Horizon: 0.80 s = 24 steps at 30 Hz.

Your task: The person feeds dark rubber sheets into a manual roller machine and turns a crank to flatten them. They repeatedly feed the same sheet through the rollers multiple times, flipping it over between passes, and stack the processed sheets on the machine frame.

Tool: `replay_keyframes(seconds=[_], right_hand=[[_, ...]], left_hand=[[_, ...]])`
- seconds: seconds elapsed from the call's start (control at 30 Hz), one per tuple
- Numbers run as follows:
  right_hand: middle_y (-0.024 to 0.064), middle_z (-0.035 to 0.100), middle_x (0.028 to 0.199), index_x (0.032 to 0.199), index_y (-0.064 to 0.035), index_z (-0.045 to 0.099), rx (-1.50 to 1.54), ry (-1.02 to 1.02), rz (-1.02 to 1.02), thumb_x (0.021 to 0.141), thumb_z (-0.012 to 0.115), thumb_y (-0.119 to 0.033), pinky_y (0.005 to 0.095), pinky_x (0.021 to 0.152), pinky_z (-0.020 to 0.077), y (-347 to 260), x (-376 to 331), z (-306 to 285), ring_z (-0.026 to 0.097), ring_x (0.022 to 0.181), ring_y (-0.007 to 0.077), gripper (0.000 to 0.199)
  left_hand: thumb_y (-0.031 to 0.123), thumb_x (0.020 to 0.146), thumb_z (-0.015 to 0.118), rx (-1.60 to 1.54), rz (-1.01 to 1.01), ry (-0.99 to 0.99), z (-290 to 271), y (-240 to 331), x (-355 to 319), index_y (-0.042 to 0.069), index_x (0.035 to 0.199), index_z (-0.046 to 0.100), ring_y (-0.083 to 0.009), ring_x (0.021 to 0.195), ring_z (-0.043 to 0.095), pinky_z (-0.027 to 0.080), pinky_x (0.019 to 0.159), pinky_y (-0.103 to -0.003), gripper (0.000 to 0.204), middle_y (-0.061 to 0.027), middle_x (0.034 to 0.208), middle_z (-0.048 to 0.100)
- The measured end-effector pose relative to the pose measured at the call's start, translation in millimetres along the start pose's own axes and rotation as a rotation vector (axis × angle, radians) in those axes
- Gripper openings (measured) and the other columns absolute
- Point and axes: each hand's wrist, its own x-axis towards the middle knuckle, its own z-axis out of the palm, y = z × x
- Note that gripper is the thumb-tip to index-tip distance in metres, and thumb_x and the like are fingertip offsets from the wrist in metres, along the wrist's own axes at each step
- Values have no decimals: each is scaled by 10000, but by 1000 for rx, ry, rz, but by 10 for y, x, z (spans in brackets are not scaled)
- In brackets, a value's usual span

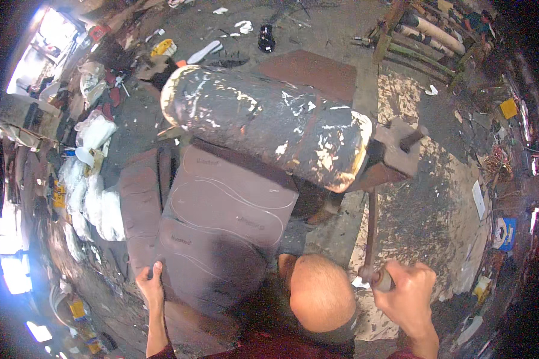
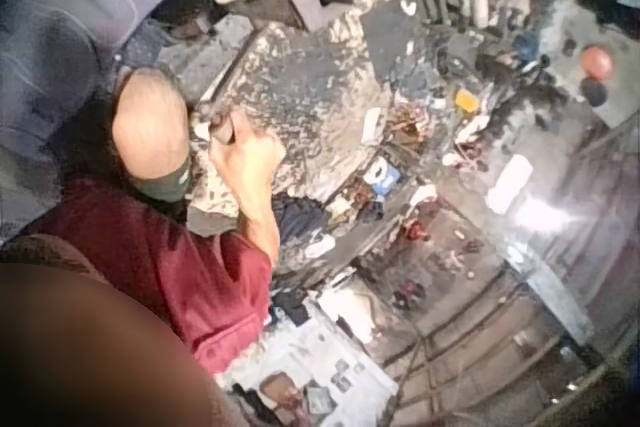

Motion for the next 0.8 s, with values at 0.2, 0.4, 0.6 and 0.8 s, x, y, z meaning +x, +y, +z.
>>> replay_keyframes(seconds=[0.2,0.4,0.6,0.8], right_hand=[[173,616,632,808,-87,673,-11,-393,85,674,741,-168,439,640,511,232,206,-315,629,622,374,171],[206,628,997,1034,-1,673,-250,235,-102,754,743,-161,507,933,481,984,1258,-470,632,988,354,330],[91,708,725,784,-136,733,-577,396,282,840,653,-189,472,623,512,2081,3051,1041,689,654,290,112],[157,735,1018,1076,-203,711,-263,186,256,839,657,-219,527,939,484,2703,3151,2024,705,964,336,244]], left_hand=[[307,816,785,85,-36,138,79,-2,-49,-1,635,455,-124,635,369,329,573,-349,486,15,596,389],[348,882,753,53,-102,33,78,472,3,-28,715,578,-119,694,455,377,625,-310,447,39,646,468],[300,884,735,48,69,-43,579,1247,475,-50,749,556,-186,600,399,396,584,-391,415,-55,597,504],[314,771,829,69,53,-616,-172,913,337,-64,963,652,-237,807,660,521,763,-384,459,-172,843,706]])
